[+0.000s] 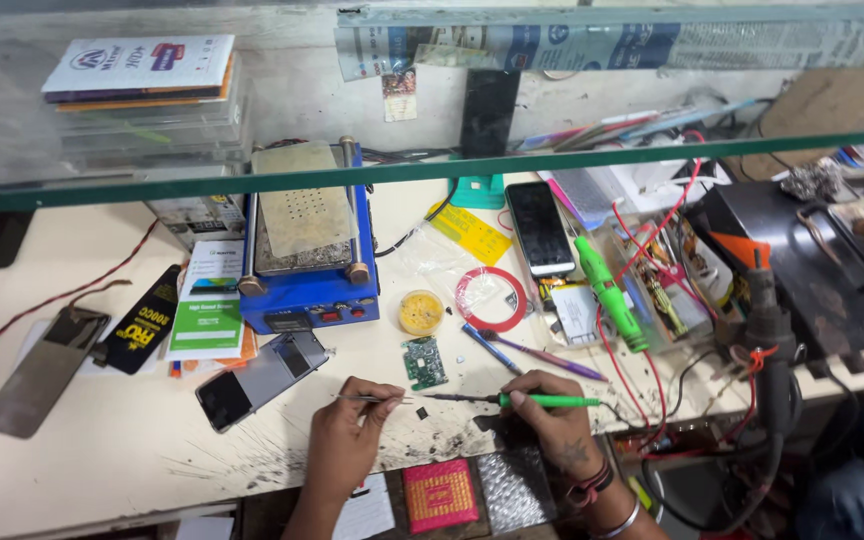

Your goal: The person holds a small component with tweezers against a phone motherboard and solders it using a green soldering iron, working at a cluttered repair bench with a phone screen separator machine nearby. They occasionally reposition the board and continue soldering the component.

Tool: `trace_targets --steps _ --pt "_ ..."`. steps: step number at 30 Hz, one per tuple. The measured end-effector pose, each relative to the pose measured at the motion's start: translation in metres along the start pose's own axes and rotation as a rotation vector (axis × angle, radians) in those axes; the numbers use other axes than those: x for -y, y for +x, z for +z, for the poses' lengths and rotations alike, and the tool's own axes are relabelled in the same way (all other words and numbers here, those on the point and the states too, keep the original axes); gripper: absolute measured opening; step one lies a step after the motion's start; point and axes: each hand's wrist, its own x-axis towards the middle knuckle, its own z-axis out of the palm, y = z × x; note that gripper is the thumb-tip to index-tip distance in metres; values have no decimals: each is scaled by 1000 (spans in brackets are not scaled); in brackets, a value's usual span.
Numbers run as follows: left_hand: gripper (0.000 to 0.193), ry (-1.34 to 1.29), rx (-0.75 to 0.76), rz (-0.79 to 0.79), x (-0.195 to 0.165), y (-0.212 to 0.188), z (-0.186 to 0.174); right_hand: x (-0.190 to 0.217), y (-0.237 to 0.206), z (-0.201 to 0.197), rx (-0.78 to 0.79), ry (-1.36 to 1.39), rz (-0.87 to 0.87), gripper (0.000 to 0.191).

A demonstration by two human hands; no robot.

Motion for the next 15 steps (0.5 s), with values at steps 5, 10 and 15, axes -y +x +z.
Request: trace_targets --steps 5,10,15 --pt "12 -37 -63 -10 1 8 14 -2 8 -13 17 -4 27 16" --pt "10 -69 -110 -33 3 17 25 -5 15 -25 49 -16 -82 14" --pt "12 -128 -154 -72 5 24 29 -5 22 -29 76 -48 -45 12"
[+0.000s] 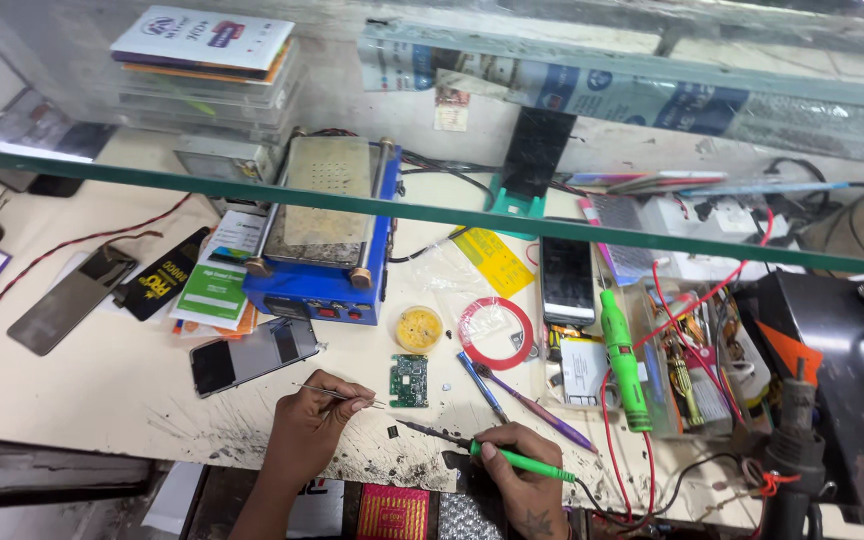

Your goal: The person holds a small component with tweezers against a phone motherboard and solders it using a green soldering iron, working at a cluttered repair bench with a phone screen separator machine nearby. They occasionally reposition the board and continue soldering the component.

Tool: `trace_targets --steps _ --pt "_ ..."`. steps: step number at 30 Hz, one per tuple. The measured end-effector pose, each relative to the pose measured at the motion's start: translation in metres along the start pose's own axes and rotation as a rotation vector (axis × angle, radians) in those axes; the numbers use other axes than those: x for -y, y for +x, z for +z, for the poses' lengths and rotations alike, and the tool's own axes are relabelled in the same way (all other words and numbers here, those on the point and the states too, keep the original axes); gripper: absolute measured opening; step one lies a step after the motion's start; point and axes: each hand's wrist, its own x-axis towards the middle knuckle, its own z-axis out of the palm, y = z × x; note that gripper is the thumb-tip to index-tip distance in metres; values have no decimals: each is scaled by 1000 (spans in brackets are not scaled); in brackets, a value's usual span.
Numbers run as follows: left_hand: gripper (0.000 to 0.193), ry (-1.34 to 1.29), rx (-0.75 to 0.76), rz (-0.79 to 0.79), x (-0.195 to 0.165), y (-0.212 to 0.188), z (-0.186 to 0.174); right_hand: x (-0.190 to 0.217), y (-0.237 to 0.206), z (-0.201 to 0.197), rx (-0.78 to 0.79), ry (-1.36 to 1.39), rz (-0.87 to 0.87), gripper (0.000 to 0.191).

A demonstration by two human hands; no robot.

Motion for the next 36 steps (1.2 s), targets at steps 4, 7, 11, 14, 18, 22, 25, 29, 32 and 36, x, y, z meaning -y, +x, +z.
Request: trace_targets --steps 4,7,11,14,18,22,25,29,32,36 --pt "11 37 -39 64 -1 -5 -4 4 -1 5 0 52 1 14" --pt "12 69 -15 128 2 -11 -8 6 -8 10 -36 -25 -45 14" --pt "11 99 4 201 12 -22 -13 4 -26 14 -112 -87 0 14" --pt "14 55 65 223 17 -29 -17 2 -33 20 -132 -67 -101 12" --pt "13 20 95 235 15 -32 -20 6 -37 28 -144 -67 -133 11" --pt "16 72 113 223 10 -35 -25 14 -40 32 -118 -75 -133 11" --pt "19 77 153 187 8 -36 -28 18 -41 35 -95 -89 -134 11" --pt "21 126 201 218 6 -34 -30 22 -39 39 -88 -70 -91 11" --pt "21 182 229 200 3 -32 -30 25 -37 41 -78 -113 -122 12" --pt "21 181 235 203 1 -28 -30 27 -35 41 -65 -144 -136 11"
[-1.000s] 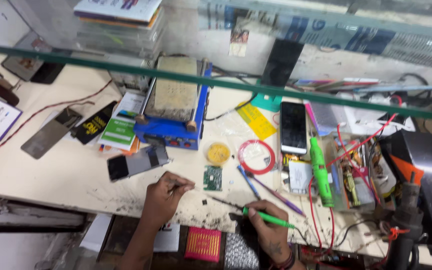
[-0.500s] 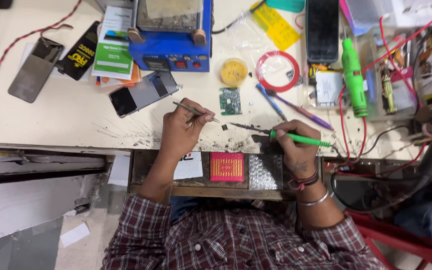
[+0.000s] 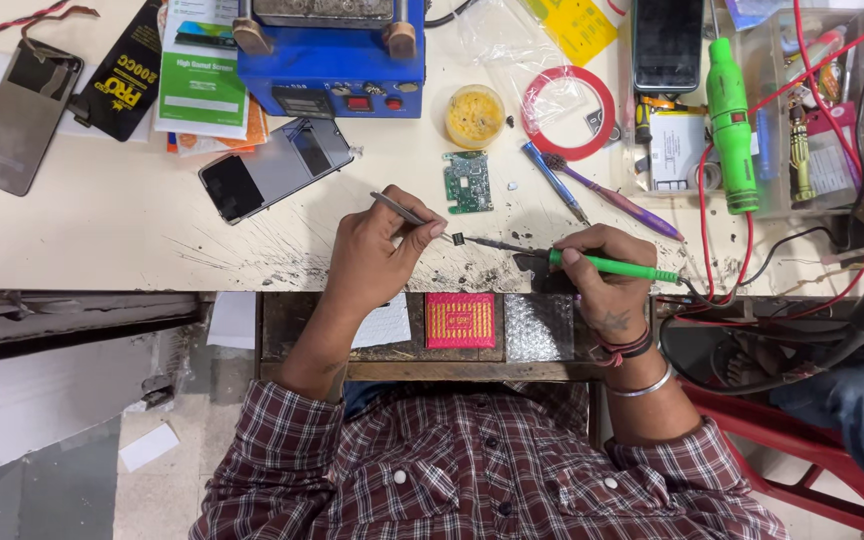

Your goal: The person holds a small component with tweezers against a phone motherboard and solders it using a green soldering iron, working at a cluttered repair bench with a phone screen separator machine nearby. They occasionally reposition the board and continue soldering the component.

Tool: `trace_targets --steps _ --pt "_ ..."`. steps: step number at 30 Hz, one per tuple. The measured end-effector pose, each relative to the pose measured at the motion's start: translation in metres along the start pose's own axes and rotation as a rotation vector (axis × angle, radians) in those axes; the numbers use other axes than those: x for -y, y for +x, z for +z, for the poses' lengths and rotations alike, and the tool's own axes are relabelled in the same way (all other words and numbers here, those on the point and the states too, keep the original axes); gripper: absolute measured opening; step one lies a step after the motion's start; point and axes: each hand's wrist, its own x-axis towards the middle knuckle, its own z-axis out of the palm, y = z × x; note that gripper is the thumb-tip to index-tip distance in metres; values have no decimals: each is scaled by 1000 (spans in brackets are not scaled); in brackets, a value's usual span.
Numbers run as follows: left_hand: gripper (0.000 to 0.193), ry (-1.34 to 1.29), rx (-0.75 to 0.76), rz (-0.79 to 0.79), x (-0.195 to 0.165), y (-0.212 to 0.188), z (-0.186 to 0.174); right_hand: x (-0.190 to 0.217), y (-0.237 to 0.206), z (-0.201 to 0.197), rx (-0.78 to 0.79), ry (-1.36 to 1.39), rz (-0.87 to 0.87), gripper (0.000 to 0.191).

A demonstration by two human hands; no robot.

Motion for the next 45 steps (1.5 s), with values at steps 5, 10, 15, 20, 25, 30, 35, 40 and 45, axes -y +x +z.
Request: trace_targets --steps 5,10,15,20,25,30,35,40,45 --pt "21 -13 -2 1 2 2 -2 -2 2 0 4 5 16 12" --pt "20 -59 -56 20 3 2 -2 -5 3 -2 1 -2 -27 13" --pt "18 -37 -8 35 3 2 -3 -6 5 -3 26 -71 -113 12" --pt "17 3 25 45 4 4 -4 -5 7 -2 32 -133 -153 10" --pt "14 63 51 38 6 6 -3 -5 10 -1 46 -115 -158 10" --pt "12 33 52 83 11 5 -2 -7 11 -1 53 -115 -167 11" --pt "13 37 47 125 12 6 -1 -7 11 -2 65 -127 -153 10" --pt "16 83 37 156 11 6 -1 -6 14 -2 76 -141 -153 10" --pt "18 79 49 167 13 6 -2 -6 14 -2 78 -155 -145 9"
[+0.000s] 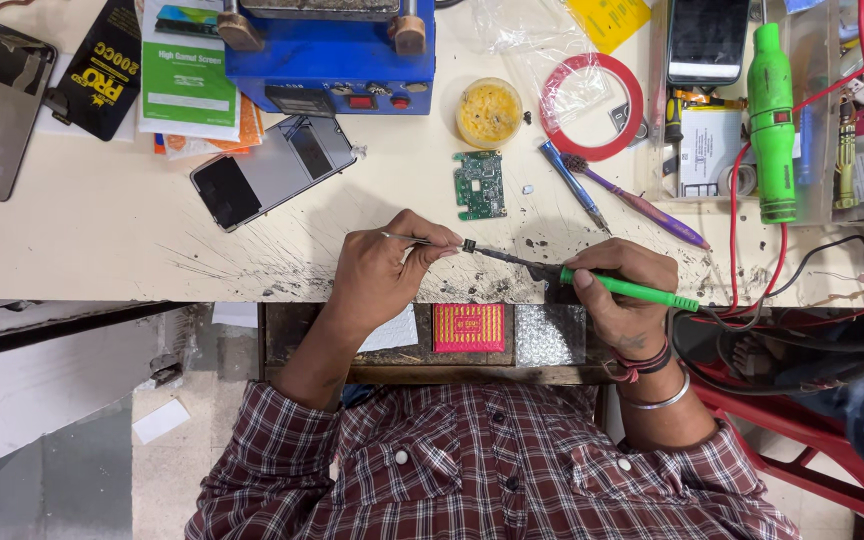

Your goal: The person holds a small component with tweezers against a phone motherboard and solders it using a green soldering iron, working at a cluttered repair bench with a phone screen separator machine nearby. They occasionally reposition the board and continue soldering the component.

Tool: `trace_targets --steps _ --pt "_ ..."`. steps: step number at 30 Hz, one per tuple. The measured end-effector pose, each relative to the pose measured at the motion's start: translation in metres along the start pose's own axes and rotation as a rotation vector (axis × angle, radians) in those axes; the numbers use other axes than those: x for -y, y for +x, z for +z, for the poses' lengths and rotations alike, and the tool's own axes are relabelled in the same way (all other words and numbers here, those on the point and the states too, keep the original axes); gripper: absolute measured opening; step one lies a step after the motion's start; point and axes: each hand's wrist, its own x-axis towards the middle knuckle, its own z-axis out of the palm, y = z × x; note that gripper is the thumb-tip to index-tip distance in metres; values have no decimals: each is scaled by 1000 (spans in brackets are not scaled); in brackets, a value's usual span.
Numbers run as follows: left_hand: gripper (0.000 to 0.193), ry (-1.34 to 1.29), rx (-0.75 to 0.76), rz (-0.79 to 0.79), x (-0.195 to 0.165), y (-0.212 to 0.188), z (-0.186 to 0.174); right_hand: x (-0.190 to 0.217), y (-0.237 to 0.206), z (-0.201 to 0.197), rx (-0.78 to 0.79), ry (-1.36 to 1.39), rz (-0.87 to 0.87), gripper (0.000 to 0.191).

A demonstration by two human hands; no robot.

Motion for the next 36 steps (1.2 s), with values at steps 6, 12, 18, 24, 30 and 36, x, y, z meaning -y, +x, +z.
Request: trace_targets --steps 6,12,18,24,30,36 --pt "16 -5 -5 -15 2 -1 2 -2 1 0 12 5 -15 9" --pt "15 -10 12 -38 5 -2 4 -2 1 0 6 9 21 9" --pt "17 18 18 -31 6 -1 4 -3 3 1 13 11 6 9" --pt "18 34 14 -26 6 0 4 -2 5 1 6 29 21 9" --pt "18 32 21 -30 6 0 3 -2 5 0 9 26 19 9" --pt "18 27 15 -23 6 1 5 -3 6 0 27 23 2 8"
